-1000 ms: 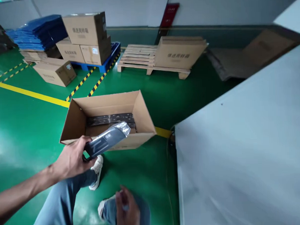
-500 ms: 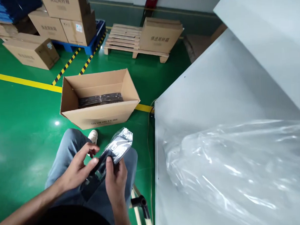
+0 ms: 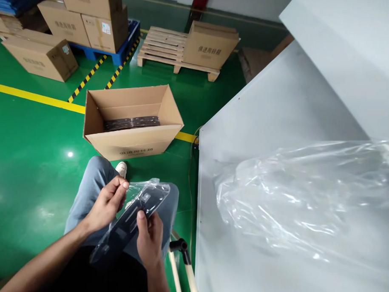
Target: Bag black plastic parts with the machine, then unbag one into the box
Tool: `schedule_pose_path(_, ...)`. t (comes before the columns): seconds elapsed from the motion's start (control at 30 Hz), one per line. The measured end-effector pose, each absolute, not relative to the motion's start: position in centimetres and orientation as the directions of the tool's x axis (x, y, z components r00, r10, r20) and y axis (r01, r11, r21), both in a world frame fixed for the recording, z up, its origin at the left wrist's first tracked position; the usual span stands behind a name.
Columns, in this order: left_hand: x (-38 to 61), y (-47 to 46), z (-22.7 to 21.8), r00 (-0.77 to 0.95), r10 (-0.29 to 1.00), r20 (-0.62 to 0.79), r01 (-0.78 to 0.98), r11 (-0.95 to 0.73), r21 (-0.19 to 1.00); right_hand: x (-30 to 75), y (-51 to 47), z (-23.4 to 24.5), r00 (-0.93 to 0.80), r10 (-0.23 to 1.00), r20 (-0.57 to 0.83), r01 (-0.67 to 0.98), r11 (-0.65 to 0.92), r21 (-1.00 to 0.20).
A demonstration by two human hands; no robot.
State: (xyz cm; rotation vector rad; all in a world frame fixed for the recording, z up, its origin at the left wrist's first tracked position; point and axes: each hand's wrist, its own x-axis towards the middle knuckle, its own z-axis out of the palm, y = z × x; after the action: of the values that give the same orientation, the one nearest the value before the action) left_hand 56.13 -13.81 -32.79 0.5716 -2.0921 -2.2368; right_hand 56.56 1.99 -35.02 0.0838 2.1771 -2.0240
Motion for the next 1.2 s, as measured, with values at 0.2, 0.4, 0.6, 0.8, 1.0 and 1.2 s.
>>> schedule_pose_path(0.2,57.0,-14.2,-31.8,-0.949,-0.229,-0.215,-0.214,-0.032,0.976,57.1,2.2,-36.3,-0.939,0.105,-0.326,0.338,0.12,-0.934)
schedule_pose_path(0.4,56.1,-13.9,-31.0,-0.927,-0.316,0.201,0.049,0.429,0.902,56.4,1.0,-33.9,-0.99,-0.079,-0.115,0.095,0.217,-0.971)
schedule_pose_path(0.6,54.2,-14.1,-31.3,-0.845,-0.272,0.461,0.274,0.519,0.809,57.0,1.0,-33.8,-0.993,-0.086,-0.083,0.058,0.26,-0.964)
schedule_pose_path(0.8,53.7,-14.4,-31.6,-0.918,-0.237,0.318,0.193,0.433,0.88,57.1,1.5,-33.9,-0.989,-0.083,-0.124,0.099,0.255,-0.962)
schedule_pose_path(1.0,53.0,-14.3,-31.1,-0.914,-0.382,-0.134,-0.108,-0.088,0.99,58.1,1.5,-35.4,-0.978,-0.015,-0.21,0.205,0.142,-0.968)
schedule_pose_path(1.2,51.5,-14.8,-30.8,-0.897,-0.373,-0.236,-0.139,-0.269,0.953,57.7,1.7,-36.9,-0.896,0.133,-0.423,0.434,0.066,-0.898)
